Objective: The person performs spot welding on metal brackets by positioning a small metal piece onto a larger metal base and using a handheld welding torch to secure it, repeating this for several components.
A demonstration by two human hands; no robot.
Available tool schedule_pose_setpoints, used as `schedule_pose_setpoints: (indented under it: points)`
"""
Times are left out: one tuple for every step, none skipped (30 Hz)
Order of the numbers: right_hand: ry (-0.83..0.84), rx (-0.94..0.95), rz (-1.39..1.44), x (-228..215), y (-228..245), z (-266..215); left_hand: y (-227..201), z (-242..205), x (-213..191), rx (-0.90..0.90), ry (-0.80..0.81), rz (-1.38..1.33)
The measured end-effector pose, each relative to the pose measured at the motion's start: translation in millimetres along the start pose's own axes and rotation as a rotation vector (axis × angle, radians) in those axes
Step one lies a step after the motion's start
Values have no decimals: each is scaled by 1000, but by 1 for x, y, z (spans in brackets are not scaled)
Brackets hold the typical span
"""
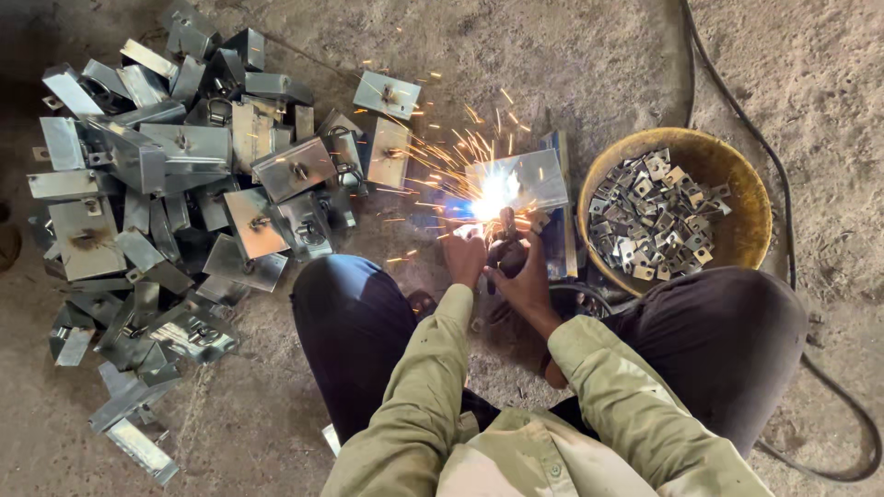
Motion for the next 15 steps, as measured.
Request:
schedule_pose_setpoints:
  points:
    - [4, -22, 26, 0, 2, -1, -7, -4, -2, -68, 51, -73]
    - [8, -44, 52, 0, 4, -2, -15, -6, -5, -80, 61, -110]
    - [13, -67, 77, 0, 6, -3, -21, -7, -8, -96, 69, -150]
    - [21, -29, 58, 0, 3, -2, -23, -8, -9, -117, 76, -194]
    - [30, 10, 37, 1, 1, 0, -25, -7, -12, -78, 68, -131]
    - [40, 48, 17, 2, -2, 1, -25, -5, -14, -38, 60, -68]
    - [18, -21, 18, 1, 3, 1, -24, -1, -14, 3, 51, -5]
    - [-3, -90, 19, -1, 7, 0, -17, 1, -10, -49, 60, 31]
    - [-25, -158, 19, -3, 9, -1, -9, 2, -5, -101, 71, 67]
    - [-31, -152, 5, -2, 7, -2, -1, 2, -1, -153, 81, 104]
    - [-39, -148, -8, -1, 5, -1, -2, 2, 0, -68, 32, -73]
    - [-47, -145, -22, 0, 2, -1, -3, -2, -2, 17, -16, -250]
    - [-41, -112, -26, 2, -2, 0, -7, -4, -5, 102, -62, -426]
    - [-35, -79, -30, 4, -6, 0, -7, -4, -4, 72, -44, -355]
    - [-28, -47, -35, 6, -10, 1, -9, -3, -3, 42, -27, -285]
Point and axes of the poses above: each hand's wrist, its own z-axis towards the middle knuckle, its own x-axis out of the palm, y = z × x, the point moved 7 cm from there along z, towards the middle knuckle, and after that the axes turned 11 degrees about x, right-handed, at the moved point
